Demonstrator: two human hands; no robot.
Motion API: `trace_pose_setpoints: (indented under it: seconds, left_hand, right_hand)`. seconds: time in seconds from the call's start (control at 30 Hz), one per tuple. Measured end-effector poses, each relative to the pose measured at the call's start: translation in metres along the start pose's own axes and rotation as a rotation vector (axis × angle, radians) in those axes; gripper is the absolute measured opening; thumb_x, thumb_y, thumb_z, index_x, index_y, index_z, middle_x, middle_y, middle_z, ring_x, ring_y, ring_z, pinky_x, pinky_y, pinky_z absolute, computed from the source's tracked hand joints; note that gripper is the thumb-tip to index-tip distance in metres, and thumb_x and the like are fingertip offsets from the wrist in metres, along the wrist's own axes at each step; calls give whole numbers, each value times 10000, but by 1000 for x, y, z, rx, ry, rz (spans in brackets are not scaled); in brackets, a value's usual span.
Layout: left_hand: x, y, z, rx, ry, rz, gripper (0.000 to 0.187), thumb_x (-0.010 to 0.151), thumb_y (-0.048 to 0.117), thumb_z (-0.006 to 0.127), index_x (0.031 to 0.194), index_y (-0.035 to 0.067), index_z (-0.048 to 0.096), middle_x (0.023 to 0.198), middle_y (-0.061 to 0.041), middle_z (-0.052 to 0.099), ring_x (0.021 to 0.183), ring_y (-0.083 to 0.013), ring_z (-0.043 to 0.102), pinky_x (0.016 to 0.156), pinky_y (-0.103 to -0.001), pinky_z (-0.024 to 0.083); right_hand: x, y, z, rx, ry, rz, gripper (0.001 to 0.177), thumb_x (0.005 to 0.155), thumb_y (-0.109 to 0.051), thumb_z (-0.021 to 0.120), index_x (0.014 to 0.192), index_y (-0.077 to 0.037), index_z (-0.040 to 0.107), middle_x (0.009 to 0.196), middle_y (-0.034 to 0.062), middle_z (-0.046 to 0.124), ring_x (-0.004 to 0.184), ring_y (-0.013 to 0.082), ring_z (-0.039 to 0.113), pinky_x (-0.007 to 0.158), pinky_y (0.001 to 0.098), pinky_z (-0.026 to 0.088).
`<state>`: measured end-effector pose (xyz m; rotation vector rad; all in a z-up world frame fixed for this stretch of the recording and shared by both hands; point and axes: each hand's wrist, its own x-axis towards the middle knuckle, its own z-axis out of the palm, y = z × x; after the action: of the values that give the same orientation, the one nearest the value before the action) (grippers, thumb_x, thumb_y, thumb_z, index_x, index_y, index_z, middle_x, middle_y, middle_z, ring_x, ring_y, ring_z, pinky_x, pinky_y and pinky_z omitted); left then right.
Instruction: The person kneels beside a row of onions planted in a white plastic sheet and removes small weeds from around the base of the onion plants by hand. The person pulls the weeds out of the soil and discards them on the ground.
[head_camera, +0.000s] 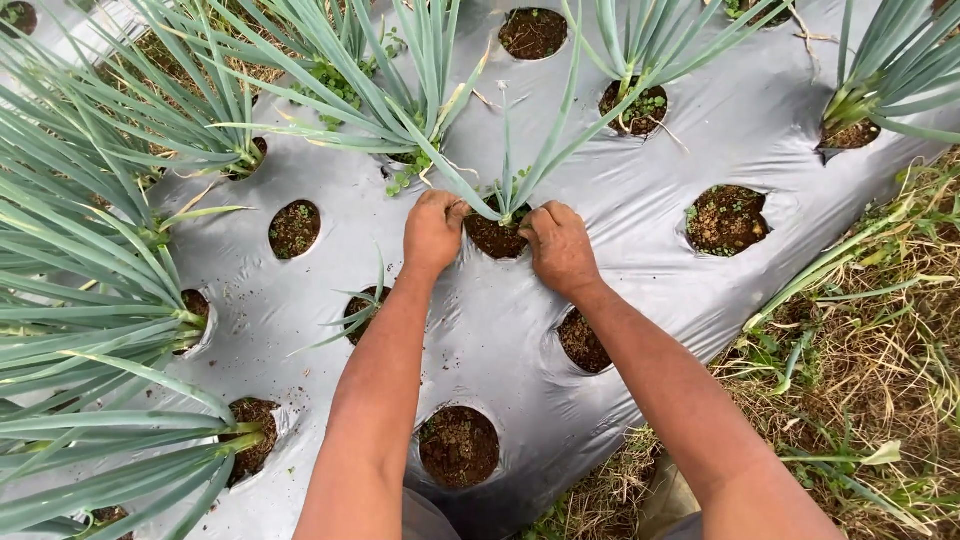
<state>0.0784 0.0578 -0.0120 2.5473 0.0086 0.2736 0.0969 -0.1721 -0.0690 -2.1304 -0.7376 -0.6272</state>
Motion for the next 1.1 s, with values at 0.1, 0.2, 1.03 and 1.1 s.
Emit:
trace_pose_setpoints:
  seconds: [0.1, 0.2, 1.03, 1.1]
  left_hand:
    - [-2, -8, 3, -215, 93, -92, 180, 999, 235, 695, 921, 72, 706, 918, -144, 606, 976, -395, 666, 898, -483, 547]
    - [-6, -8, 4, -299, 188, -112, 181, 1016, 218, 688, 906, 75, 691, 905, -159, 617, 974, -367, 664, 923, -458, 525]
    - [32, -19, 83, 610, 62, 101, 130, 875, 161, 608, 867, 35, 579, 709, -102, 621, 612, -357, 716, 503, -579, 585]
    - [35, -27, 91, 633, 130, 69, 138, 851, 162, 596, 868, 27, 571, 692, -109, 635, 592, -359, 717, 485, -569, 580]
  right_hand:
    - [1, 1, 0, 3, 8, 2, 165, 1004, -278, 669, 931, -138, 621, 854, 79, 558, 771, 343, 624, 717, 455, 522]
    - [-1, 1, 0, 11, 0, -7, 169, 1014, -277, 657, 938, -131, 620, 858, 87, 558, 774, 350, 625, 717, 458, 520]
    - [-4, 5, 4, -36, -7, 33, 161, 1011, -315, 662, 970, -163, 628, 891, 60, 565, 824, 329, 634, 762, 445, 511]
    - [-5, 5, 4, -32, -6, 27, 161, 1010, -317, 662, 974, -163, 631, 893, 61, 567, 824, 329, 634, 761, 448, 512]
